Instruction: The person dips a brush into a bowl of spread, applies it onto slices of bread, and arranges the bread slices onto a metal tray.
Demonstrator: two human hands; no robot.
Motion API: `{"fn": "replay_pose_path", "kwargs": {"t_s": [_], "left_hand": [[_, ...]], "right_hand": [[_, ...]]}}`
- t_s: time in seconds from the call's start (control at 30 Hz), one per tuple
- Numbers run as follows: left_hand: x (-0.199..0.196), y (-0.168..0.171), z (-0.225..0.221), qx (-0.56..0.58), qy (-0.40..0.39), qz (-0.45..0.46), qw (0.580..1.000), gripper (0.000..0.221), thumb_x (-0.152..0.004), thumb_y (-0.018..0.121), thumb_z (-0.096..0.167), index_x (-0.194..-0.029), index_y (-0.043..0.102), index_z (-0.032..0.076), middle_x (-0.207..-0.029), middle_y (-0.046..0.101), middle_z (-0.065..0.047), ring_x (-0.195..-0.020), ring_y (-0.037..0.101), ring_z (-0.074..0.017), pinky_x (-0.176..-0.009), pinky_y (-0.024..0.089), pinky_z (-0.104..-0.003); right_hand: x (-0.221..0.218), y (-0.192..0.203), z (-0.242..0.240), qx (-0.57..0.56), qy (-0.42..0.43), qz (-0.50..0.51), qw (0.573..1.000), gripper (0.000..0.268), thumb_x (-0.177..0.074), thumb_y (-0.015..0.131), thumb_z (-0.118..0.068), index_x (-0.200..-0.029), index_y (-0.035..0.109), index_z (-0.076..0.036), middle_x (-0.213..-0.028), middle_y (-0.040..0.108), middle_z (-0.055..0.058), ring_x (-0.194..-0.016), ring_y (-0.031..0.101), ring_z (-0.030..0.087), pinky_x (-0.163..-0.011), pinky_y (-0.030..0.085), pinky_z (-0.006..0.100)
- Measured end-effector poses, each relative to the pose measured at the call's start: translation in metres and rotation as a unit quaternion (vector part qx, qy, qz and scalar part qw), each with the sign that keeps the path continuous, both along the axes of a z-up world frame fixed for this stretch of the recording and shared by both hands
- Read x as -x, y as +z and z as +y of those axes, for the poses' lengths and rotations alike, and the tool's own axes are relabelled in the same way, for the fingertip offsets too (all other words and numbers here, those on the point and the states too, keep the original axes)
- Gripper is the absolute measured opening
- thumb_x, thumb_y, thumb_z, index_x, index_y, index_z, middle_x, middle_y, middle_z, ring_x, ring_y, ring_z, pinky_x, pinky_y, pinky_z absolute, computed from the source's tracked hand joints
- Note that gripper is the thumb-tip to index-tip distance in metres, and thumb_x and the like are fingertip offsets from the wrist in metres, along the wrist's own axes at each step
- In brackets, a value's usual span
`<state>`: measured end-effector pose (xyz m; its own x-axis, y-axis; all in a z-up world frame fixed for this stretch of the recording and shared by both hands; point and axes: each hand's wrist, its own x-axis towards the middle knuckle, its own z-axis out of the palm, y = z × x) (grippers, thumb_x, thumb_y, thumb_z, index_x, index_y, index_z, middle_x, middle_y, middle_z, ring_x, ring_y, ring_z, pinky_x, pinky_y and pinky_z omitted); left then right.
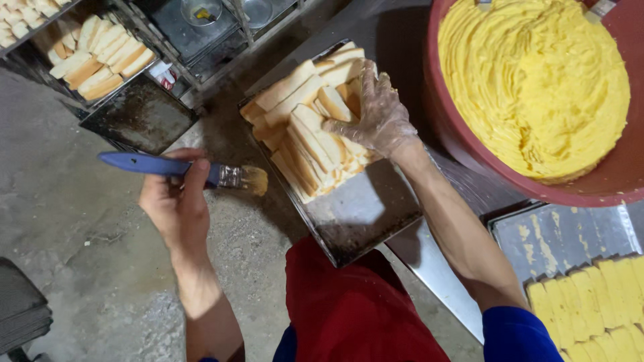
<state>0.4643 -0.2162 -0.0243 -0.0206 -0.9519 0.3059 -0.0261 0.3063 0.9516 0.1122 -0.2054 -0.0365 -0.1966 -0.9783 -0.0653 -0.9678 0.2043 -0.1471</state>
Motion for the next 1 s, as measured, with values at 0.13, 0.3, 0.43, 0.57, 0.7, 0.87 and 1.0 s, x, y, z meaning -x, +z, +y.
{"fn": "replay_pose_path", "kwargs": {"t_s": [0.13, 0.3, 0.43, 0.57, 0.7, 0.87, 1.0], "left_hand": [[-0.014, -0.005, -0.016, -0.057, -0.005, 0.01, 0.998, 0.012, -0.102, 0.072, -0.002, -0.114, 0.071, 0.0, -0.101, 0.071, -0.004, -0.088, 0.064, -0.0084, -0.077, 0.051, -0.02], [-0.005, -0.011, -0.037, -0.077, -0.01, 0.02, 0.997, 0.012, -0.099, 0.073, 0.0, -0.111, 0.071, -0.003, -0.101, 0.071, -0.003, -0.09, 0.064, -0.0084, -0.082, 0.052, -0.02], [0.0, -0.015, -0.048, -0.082, -0.046, 0.038, 0.995, 0.01, -0.1, 0.073, 0.0, -0.11, 0.071, -0.002, -0.101, 0.07, -0.003, -0.091, 0.063, -0.0086, -0.082, 0.051, -0.02], [0.008, -0.017, -0.055, -0.09, -0.056, 0.062, 0.992, 0.011, -0.099, 0.072, 0.001, -0.109, 0.071, -0.002, -0.103, 0.071, -0.004, -0.092, 0.064, -0.0093, -0.084, 0.053, -0.02], [0.013, -0.019, -0.055, -0.081, -0.056, 0.03, 0.995, 0.011, -0.098, 0.072, 0.002, -0.108, 0.072, -0.002, -0.102, 0.073, -0.005, -0.093, 0.067, -0.0104, -0.083, 0.055, -0.022], [0.013, -0.025, -0.053, -0.096, -0.054, 0.064, 0.992, 0.012, -0.098, 0.074, 0.001, -0.11, 0.071, -0.002, -0.103, 0.071, -0.004, -0.089, 0.06, -0.0083, -0.08, 0.049, -0.02], [0.003, -0.03, -0.051, -0.111, -0.029, 0.062, 0.991, 0.011, -0.099, 0.073, 0.002, -0.109, 0.072, -0.001, -0.099, 0.071, -0.003, -0.087, 0.062, -0.0072, -0.079, 0.051, -0.019]], "right_hand": [[0.006, -0.009, -0.017, -0.056, -0.091, -0.034, 0.994, 0.149, -0.067, 0.065, -0.092, -0.163, 0.012, 0.01, -0.124, 0.057, 0.038, -0.109, 0.066, 0.045, -0.094, 0.055, 0.052], [0.017, -0.017, -0.018, -0.024, -0.06, -0.029, 0.998, 0.145, -0.066, 0.077, -0.083, -0.16, 0.018, 0.011, -0.11, 0.061, 0.033, -0.095, 0.067, 0.041, -0.083, 0.057, 0.046], [0.018, -0.022, -0.022, -0.057, -0.081, -0.021, 0.995, 0.126, -0.079, 0.079, -0.068, -0.158, 0.022, 0.011, -0.111, 0.06, 0.035, -0.099, 0.066, 0.044, -0.086, 0.057, 0.047], [0.034, -0.03, -0.009, 0.008, -0.081, -0.068, 0.994, 0.107, -0.079, 0.082, -0.044, -0.158, 0.031, 0.006, -0.12, 0.061, 0.033, -0.107, 0.064, 0.045, -0.093, 0.053, 0.048], [0.038, -0.028, 0.008, 0.082, -0.039, -0.116, 0.989, 0.09, -0.082, 0.08, -0.029, -0.152, 0.038, 0.01, -0.125, 0.064, 0.031, -0.114, 0.065, 0.041, -0.101, 0.053, 0.046], [0.015, 0.019, 0.01, 0.021, -0.155, -0.135, 0.978, 0.068, -0.078, 0.074, -0.016, -0.142, 0.054, -0.005, -0.112, 0.072, 0.02, -0.099, 0.069, 0.034, -0.091, 0.054, 0.047], [0.0, 0.048, 0.012, 0.034, -0.206, -0.26, 0.943, 0.061, -0.087, 0.071, -0.023, -0.143, 0.053, -0.008, -0.109, 0.072, 0.02, -0.092, 0.073, 0.028, -0.077, 0.063, 0.04]]}}
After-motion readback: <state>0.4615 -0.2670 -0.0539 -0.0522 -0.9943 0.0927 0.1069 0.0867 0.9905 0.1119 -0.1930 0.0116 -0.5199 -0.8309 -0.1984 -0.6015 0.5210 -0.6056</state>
